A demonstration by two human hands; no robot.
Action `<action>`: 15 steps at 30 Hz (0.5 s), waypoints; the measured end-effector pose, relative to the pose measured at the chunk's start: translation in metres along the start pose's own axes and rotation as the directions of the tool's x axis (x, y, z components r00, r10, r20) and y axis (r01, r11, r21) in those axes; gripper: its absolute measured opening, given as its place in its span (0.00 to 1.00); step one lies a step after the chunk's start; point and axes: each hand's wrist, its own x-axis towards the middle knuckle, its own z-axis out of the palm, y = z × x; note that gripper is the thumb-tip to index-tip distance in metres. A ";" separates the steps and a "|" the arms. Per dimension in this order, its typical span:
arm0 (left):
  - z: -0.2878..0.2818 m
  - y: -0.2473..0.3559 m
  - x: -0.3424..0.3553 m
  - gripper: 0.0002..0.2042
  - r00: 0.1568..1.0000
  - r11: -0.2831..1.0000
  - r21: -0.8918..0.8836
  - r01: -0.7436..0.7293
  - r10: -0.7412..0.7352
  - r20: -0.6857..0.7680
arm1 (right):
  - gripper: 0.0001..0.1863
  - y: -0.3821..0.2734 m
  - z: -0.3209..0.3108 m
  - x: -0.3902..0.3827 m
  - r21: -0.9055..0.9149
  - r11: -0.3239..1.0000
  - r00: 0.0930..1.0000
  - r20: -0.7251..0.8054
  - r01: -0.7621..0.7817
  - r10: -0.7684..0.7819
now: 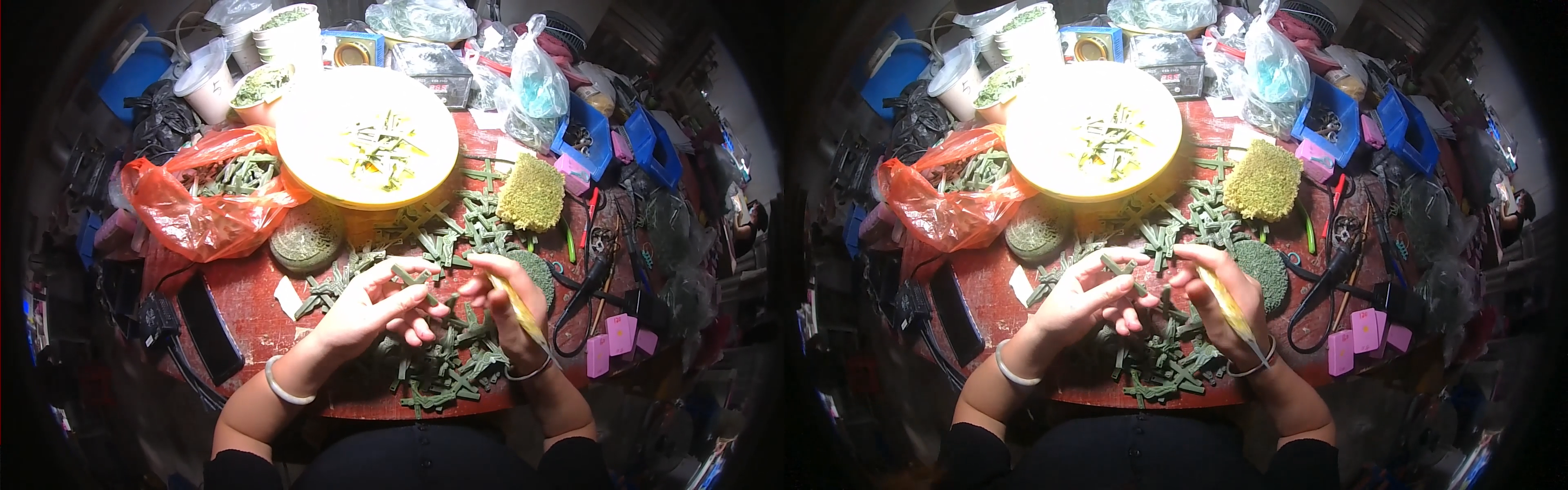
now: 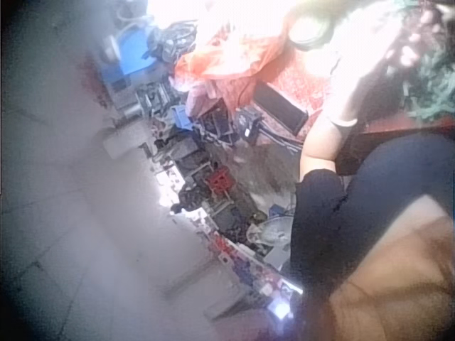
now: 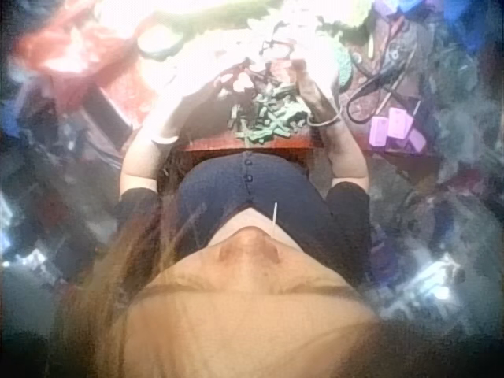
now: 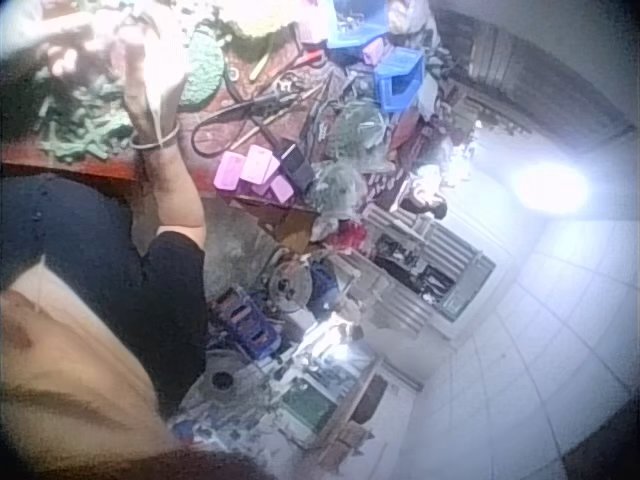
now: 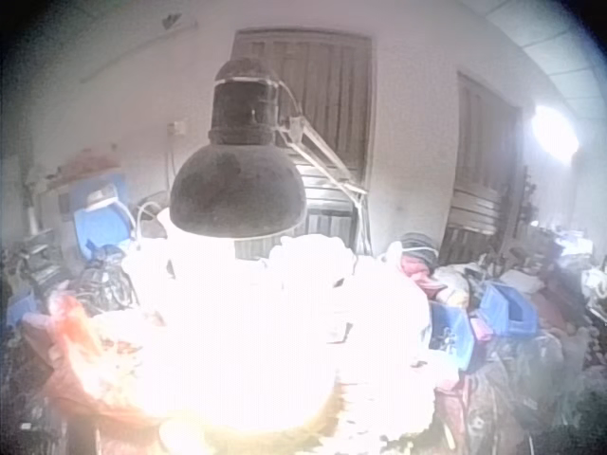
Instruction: The person holds green plastic crosses by hand and scrapes excess material from their edges using a handheld scraping tool. The person handles the crosses one at a time, turning them over to scrape different sides, then places them into a red bag.
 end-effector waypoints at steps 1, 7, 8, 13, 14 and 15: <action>0.000 0.001 0.000 0.17 1.000 1.000 -0.001 0.000 0.000 0.000 | 0.21 -0.001 -0.006 0.001 -0.115 0.979 0.985 0.050 0.167 -0.163; 0.000 0.001 -0.001 0.17 0.996 0.997 -0.068 0.049 -0.044 0.073 | 0.15 -0.004 0.008 -0.001 0.007 0.944 0.944 0.008 0.329 -0.329; -0.003 0.000 -0.002 0.17 0.990 0.993 -0.105 0.054 -0.039 0.138 | 0.15 -0.003 0.009 0.000 -0.011 0.944 0.944 0.025 0.330 -0.330; -0.006 -0.003 -0.003 0.20 0.974 0.971 -0.216 0.098 -0.050 0.220 | 0.14 -0.003 0.009 0.002 -0.143 0.943 0.950 -0.051 0.299 -0.309; -0.005 -0.003 -0.002 0.20 0.974 0.971 -0.217 0.098 -0.050 0.219 | 0.13 -0.003 0.008 0.002 -0.131 0.936 0.943 -0.033 0.326 -0.332; -0.005 -0.002 -0.002 0.21 0.968 0.972 -0.215 0.097 -0.042 0.247 | 0.13 -0.003 0.008 0.002 -0.118 0.929 0.935 -0.015 0.351 -0.355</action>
